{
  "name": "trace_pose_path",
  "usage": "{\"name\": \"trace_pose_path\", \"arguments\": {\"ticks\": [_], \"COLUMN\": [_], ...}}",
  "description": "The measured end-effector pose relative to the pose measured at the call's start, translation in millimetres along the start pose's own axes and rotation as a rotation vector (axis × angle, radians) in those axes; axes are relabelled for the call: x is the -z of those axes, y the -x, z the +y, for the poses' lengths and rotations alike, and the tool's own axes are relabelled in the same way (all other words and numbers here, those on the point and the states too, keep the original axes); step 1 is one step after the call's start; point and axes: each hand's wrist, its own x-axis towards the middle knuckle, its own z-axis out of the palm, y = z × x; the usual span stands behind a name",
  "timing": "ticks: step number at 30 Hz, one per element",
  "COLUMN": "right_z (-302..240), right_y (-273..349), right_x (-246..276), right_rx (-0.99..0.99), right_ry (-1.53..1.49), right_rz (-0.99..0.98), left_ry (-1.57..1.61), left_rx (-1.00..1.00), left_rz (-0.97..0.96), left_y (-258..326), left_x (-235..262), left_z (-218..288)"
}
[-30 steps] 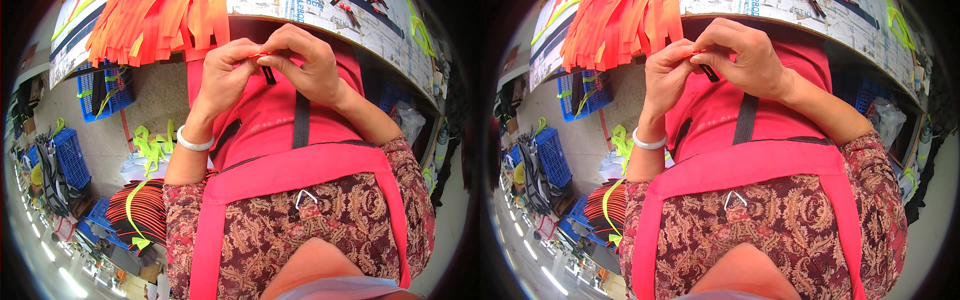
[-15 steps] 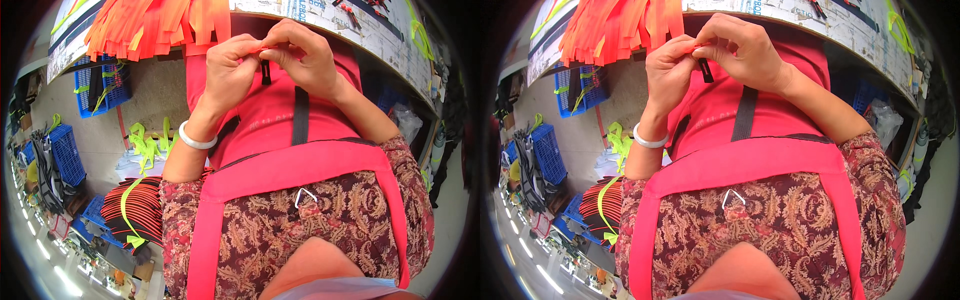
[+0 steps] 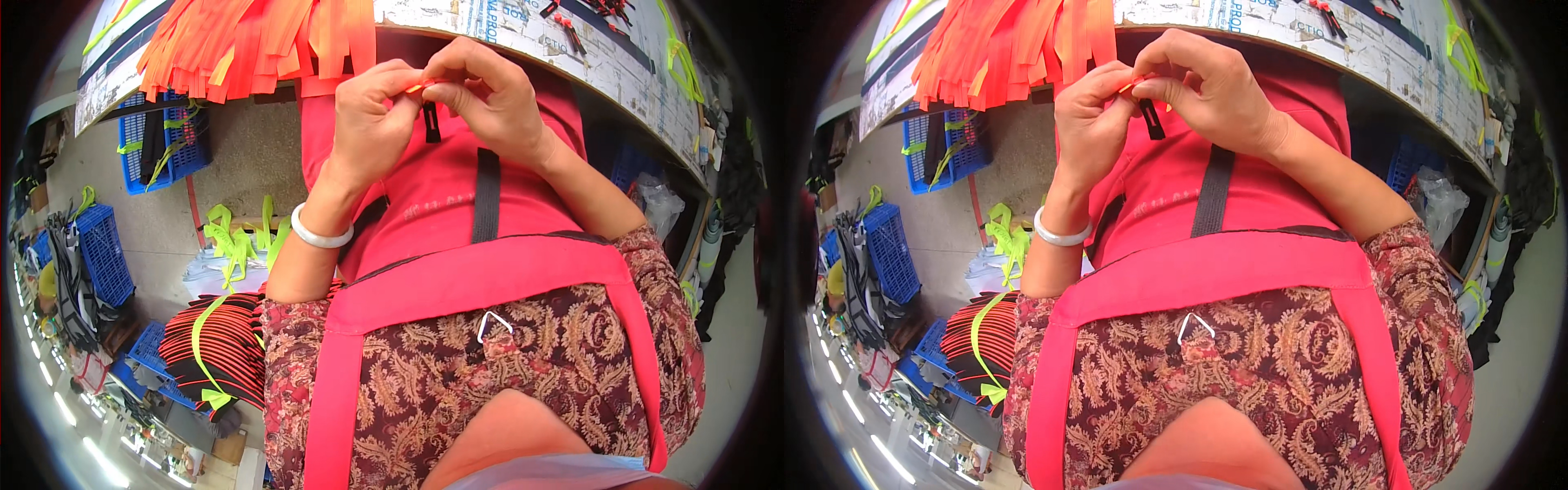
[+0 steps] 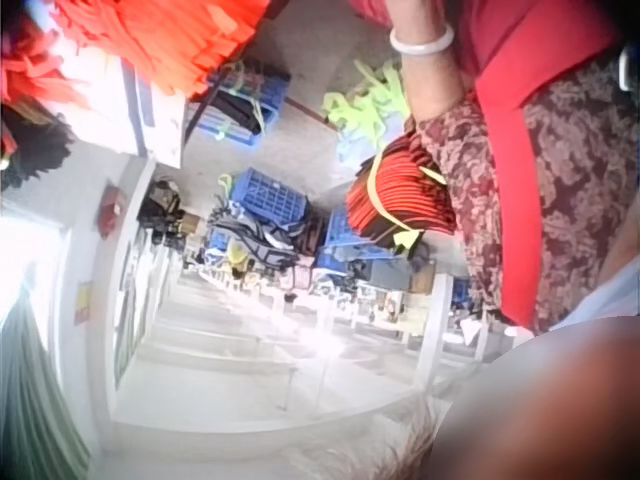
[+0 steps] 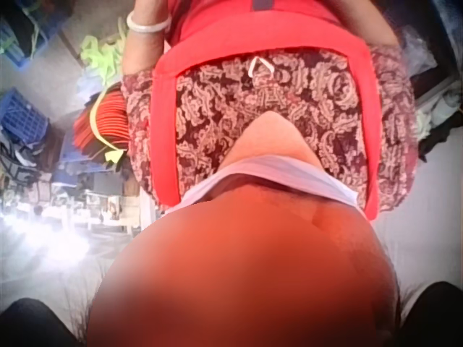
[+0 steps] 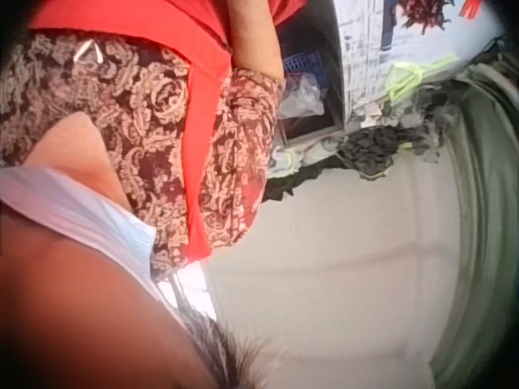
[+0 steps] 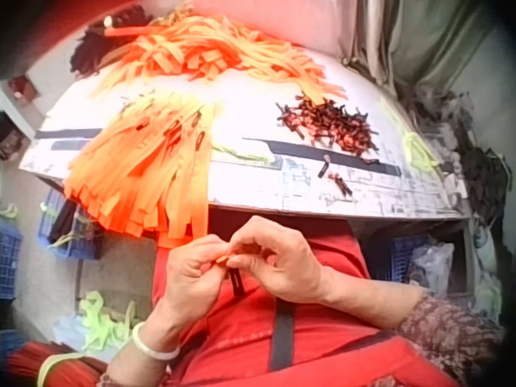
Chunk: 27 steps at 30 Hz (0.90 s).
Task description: Manually attaching black plastic clips to orange fabric safety straps at a factory workstation.
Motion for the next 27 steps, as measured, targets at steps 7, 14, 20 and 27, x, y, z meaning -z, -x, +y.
{"name": "trace_pose_path", "arguments": {"ticks": [7, 14, 20, 27], "right_z": [-2, 8, -2, 1], "right_y": [-2, -7, -19, -17], "right_x": [0, 26, 37, 26], "right_rx": [0.053, -0.160, -0.033, 0.124], "right_ry": [0.046, -0.250, -0.261, -0.079], "right_rz": [-0.023, -0.084, -0.146, -0.222], "left_ry": [0.058, -0.033, 0.062, 0.071], "left_rx": [-0.015, 0.109, -0.035, -0.016], "left_rz": [0.029, -0.075, 0.013, -0.046], "left_y": [-3, -22, -25, -24], "left_x": [2, 3, -3, 2], "left_z": [-2, 14, 21, 48]}}
